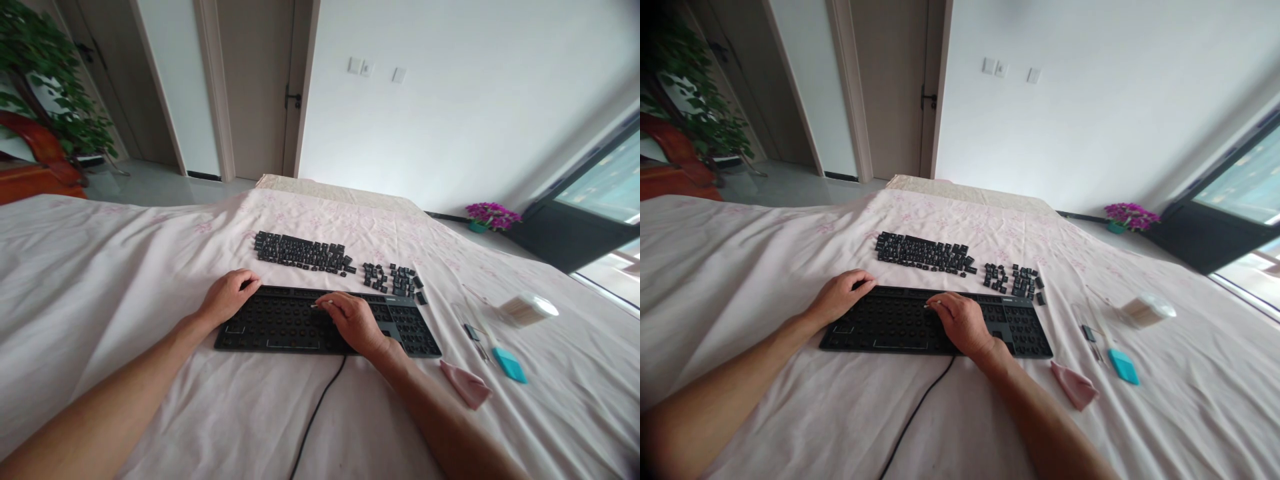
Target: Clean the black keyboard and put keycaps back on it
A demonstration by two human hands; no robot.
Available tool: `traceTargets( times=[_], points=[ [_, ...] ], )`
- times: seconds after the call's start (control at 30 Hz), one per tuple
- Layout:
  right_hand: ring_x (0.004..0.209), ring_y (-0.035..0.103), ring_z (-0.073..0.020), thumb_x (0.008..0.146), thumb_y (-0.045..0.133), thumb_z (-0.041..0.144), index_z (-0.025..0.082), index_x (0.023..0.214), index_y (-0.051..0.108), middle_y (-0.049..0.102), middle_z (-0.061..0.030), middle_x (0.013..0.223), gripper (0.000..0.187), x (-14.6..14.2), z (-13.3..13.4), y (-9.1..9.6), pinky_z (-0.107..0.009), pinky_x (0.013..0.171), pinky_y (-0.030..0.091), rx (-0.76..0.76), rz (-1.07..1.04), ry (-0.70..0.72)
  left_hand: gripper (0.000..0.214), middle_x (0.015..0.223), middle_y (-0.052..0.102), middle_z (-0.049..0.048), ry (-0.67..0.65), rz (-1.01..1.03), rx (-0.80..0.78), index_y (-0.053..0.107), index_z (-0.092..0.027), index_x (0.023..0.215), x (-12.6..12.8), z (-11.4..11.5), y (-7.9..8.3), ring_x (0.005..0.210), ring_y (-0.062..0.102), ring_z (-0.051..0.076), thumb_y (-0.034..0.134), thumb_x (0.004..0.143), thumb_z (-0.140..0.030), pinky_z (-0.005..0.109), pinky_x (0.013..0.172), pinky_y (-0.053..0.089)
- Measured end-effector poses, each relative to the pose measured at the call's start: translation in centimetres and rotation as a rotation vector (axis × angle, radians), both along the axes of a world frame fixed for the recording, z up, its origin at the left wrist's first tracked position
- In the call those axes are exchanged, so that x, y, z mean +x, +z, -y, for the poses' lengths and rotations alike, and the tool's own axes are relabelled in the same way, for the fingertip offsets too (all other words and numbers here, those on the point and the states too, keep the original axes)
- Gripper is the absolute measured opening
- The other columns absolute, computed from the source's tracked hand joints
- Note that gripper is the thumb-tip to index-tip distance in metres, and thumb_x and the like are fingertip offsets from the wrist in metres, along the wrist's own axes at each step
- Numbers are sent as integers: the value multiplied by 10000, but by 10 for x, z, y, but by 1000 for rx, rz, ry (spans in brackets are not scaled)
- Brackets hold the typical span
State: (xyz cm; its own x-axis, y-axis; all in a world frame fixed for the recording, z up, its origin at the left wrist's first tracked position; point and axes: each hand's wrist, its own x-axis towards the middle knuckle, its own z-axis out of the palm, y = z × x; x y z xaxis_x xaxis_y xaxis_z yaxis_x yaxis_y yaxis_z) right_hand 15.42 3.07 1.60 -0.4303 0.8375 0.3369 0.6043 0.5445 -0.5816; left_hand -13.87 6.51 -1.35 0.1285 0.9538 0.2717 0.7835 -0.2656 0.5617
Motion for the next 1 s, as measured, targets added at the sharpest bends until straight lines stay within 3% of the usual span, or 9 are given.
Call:
traceTargets(
  times=[0.27, 0.47, 0.67, 1.0],
  points=[
    [833, 636, -144, 964, 404, 253, 206, 864, 646, 694, -24, 885, 267, -1, 10, 11, -240, 764, 456, 40, 132, 100, 283, 901, 709, 4, -9, 3, 1, 655, -235, 833, 0, 0, 0, 840, 631, 193, 444, 868, -421, 263, 770, 448],
    [793, 644, -138, 952, 417, 226, 197, 794, 639, 695, -17, 827, 274, 1, 13, 14, -232, 743, 462, -18, 97, 137, 277, 911, 710, 8, -10, 6, 10, 653, -234, 834, 0, 0, 0, 855, 633, 194, 446, 869, -415, 265, 780, 448],
    [877, 670, -154, 948, 456, 265, 229, 976, 695, 726, -21, 952, 243, -5, 9, 4, -254, 805, 493, -2, -13, 28, 273, 931, 716, 8, -5, 8, 8, 666, -243, 851, 0, 0, -1, 867, 636, 197, 450, 866, -410, 271, 810, 453],
    [916, 649, -145, 963, 425, 254, 243, 1040, 677, 695, -27, 1007, 265, -15, 12, 5, -236, 803, 476, 55, 115, 94, 270, 934, 713, 8, 2, 2, 4, 664, -239, 856, 0, 0, -1, 872, 635, 194, 454, 868, -409, 272, 819, 452]
  ],
)
